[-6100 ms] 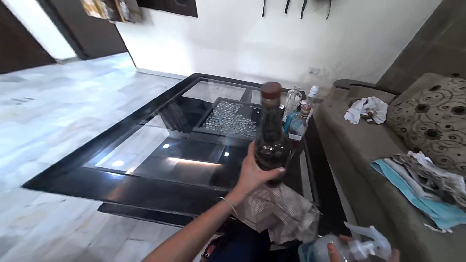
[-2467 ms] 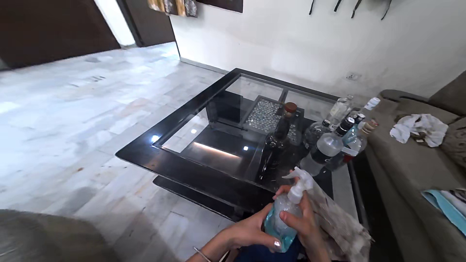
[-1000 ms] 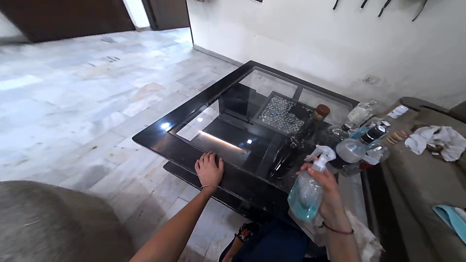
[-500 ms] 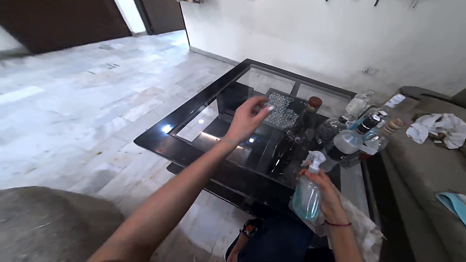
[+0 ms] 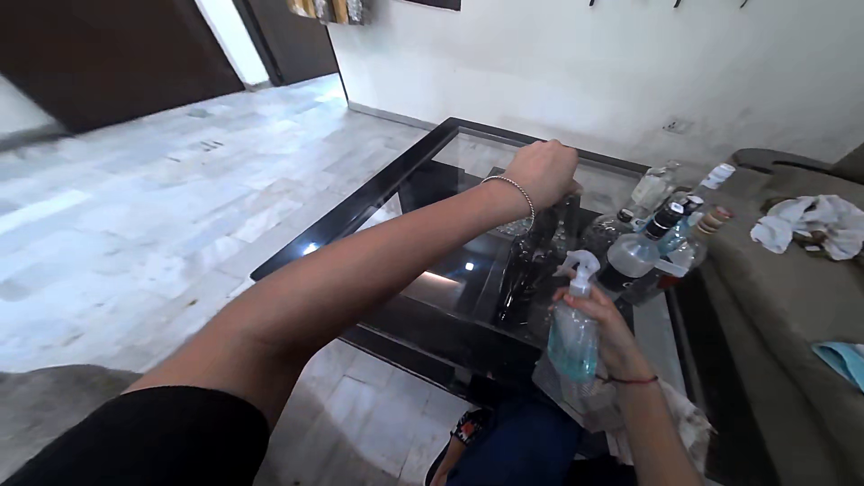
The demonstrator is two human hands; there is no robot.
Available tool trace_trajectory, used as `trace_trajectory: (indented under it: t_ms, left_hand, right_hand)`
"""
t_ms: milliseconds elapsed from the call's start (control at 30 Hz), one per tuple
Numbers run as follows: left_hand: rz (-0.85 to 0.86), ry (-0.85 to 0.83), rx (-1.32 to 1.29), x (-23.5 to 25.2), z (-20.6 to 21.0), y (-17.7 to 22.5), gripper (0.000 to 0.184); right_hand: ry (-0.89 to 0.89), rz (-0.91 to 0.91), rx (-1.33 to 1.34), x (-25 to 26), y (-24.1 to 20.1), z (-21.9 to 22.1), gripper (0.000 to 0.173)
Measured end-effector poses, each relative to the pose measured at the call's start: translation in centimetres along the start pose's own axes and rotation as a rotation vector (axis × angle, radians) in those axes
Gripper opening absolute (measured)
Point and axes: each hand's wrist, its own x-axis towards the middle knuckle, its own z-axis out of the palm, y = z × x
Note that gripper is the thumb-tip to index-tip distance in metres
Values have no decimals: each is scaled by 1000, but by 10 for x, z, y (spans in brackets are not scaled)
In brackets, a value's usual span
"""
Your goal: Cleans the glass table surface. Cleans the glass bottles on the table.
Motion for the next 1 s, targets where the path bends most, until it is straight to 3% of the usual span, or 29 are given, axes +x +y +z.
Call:
trace_trajectory:
  t_ms: [233,400,567,767,900,1000]
  left_hand:
    - [94,-93,129,5,-6,-2,28]
    - [205,-105,151,8,-7,-28,23]
    - [288,-124,122,9,-11,-42,26]
    - [331,-107,101,10,-11,-50,33]
    - [337,-107,54,11,-11,-53,31]
    - [288,-83,6,13,-8,-53,27]
  right_hand:
    - [16,1,-72,17,-41,2,18]
    - [-76,24,2,24,-36,1,42]
    - [-35,61,-58,17,-18,11,20]
    - [-61,170,7,7,28,12,45]
    - [-23,221,-43,4,46,17,24]
    - [-9,227,-51,7,50,16,25]
